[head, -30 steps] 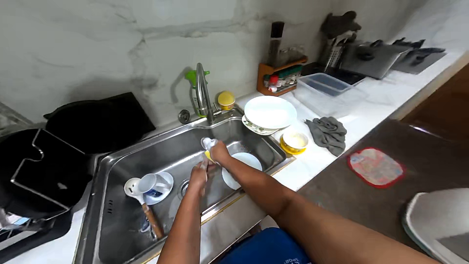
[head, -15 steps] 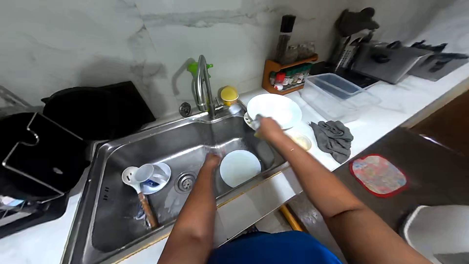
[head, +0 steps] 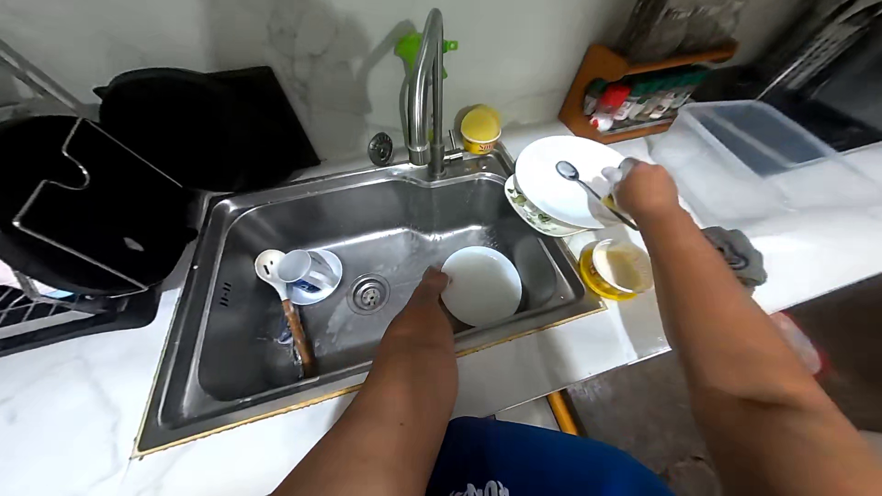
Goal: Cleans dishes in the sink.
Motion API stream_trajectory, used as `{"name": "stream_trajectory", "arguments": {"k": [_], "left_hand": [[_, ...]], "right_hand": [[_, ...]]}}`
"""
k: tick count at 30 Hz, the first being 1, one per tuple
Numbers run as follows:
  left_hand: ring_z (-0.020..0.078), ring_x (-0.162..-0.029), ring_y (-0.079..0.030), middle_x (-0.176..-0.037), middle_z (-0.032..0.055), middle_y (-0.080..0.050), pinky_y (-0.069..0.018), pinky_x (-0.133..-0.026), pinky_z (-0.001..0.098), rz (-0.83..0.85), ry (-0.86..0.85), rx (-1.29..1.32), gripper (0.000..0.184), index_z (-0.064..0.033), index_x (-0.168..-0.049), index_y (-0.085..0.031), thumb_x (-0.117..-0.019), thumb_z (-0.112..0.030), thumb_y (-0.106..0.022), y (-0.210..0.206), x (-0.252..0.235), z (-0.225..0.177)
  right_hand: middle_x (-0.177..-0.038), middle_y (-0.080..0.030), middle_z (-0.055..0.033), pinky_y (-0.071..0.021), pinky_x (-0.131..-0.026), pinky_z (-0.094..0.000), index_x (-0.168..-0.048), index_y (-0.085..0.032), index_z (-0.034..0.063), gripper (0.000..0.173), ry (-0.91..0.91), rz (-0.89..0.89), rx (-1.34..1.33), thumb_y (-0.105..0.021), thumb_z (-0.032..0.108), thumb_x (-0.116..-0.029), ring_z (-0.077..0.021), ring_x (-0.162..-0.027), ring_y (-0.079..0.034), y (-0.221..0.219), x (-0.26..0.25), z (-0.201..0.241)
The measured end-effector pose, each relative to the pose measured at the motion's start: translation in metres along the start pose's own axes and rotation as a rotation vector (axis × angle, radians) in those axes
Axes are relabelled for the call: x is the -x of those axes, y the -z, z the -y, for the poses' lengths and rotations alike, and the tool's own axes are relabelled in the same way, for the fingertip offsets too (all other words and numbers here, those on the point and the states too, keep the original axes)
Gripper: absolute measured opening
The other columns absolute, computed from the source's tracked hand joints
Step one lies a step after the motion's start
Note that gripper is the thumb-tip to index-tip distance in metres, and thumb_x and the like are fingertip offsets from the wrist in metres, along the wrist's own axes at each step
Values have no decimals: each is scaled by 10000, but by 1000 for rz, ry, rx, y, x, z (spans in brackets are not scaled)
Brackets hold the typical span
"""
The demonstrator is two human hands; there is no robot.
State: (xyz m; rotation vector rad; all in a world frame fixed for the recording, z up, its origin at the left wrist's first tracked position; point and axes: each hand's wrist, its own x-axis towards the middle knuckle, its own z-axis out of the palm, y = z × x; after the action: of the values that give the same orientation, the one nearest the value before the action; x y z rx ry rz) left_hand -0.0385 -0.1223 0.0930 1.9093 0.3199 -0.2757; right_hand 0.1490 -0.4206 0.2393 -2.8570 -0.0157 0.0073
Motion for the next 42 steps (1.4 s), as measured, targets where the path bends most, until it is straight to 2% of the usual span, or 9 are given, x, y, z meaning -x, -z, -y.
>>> {"name": "stream_trajectory", "arguments": {"k": [3, 9, 17, 21, 25, 30, 34, 39, 42], "left_hand": [[359, -1283, -556, -1433, 254, -537, -464, -1056, 513, -40, 305, 98, 517, -44, -1530, -408, -1032, -30, -547, -11, -46, 28], [261, -1016, -606, -1237, 200, -604, -531, -867, 444, -24, 325, 60, 545, -35, -1460, -484, -933, 51, -590, 23, -59, 35], [254, -832, -633, -1063, 200, -649, -551, -727, 421, -308, 200, 23, 342, -15, -1351, -563, -1018, -90, -553, 104, 35, -30], [148, -836, -608, -1056, 118, -635, -537, -711, 324, -391, 72, 448, 478, -11, -1369, -527, -900, 71, -571, 107, 71, 0], [207, -952, -643, -1164, 170, -642, -565, -796, 382, -499, 52, 664, 530, 7, -1376, -531, -862, 130, -555, 99, 82, 12], [188, -859, -622, -1039, 134, -623, -550, -731, 366, -462, 97, 655, 481, 6, -1303, -531, -845, 149, -562, 105, 81, 15], [190, -870, -618, -1085, 155, -642, -545, -740, 361, -593, 62, 649, 506, 9, -1339, -566, -852, 147, -565, 98, 78, 14], [213, -978, -638, -1145, 175, -641, -555, -837, 390, -539, 44, 605, 453, 31, -1306, -557, -867, 130, -603, 98, 76, 12], [228, -1016, -659, -1231, 200, -654, -571, -850, 395, -634, 18, 626, 527, 14, -1369, -574, -863, 160, -581, 98, 77, 12]], "right_hand": [[-1168, -635, -370, -467, -904, -731, -1276, -554, -75, 550, 46, -77, -177, -460, 434, -1091, -561, -1125, -620, 9, 24, 28], [-1072, -662, -204, -571, -791, -532, -1341, -517, 25, 320, 503, 312, -539, -537, 46, -1022, -312, -902, -675, -59, 84, 81], [-1380, -609, -177, -491, -1069, -384, -1413, -553, -7, 383, 558, 647, -947, -499, 39, -1037, -210, -1235, -605, -180, 128, 194], [-1691, -281, -132, -144, -1273, -592, -1594, -383, 86, 645, 1077, 293, -411, -544, 70, -970, -320, -1585, -190, -212, 113, 237], [-1347, -604, -277, -480, -1015, -646, -1377, -582, -6, 463, 674, 217, -133, -666, 171, -958, -466, -1227, -603, -179, 101, 270], [-1351, -603, -302, -365, -1163, -571, -1297, -650, -46, 430, 1138, 261, -136, -680, 114, -899, -450, -1330, -530, -181, 138, 293], [-1352, -605, -273, -462, -1056, -617, -1319, -645, -5, 368, 714, 161, -127, -596, 116, -975, -444, -1260, -588, -181, 103, 287], [-1278, -649, -292, -421, -1113, -570, -1221, -691, -41, 294, 1138, 179, -115, -584, 80, -975, -444, -1265, -588, -181, 137, 304], [-1343, -603, -284, -447, -1082, -607, -1299, -644, -24, 329, 833, 118, -165, -573, 84, -997, -452, -1274, -571, -186, 112, 295]]}}
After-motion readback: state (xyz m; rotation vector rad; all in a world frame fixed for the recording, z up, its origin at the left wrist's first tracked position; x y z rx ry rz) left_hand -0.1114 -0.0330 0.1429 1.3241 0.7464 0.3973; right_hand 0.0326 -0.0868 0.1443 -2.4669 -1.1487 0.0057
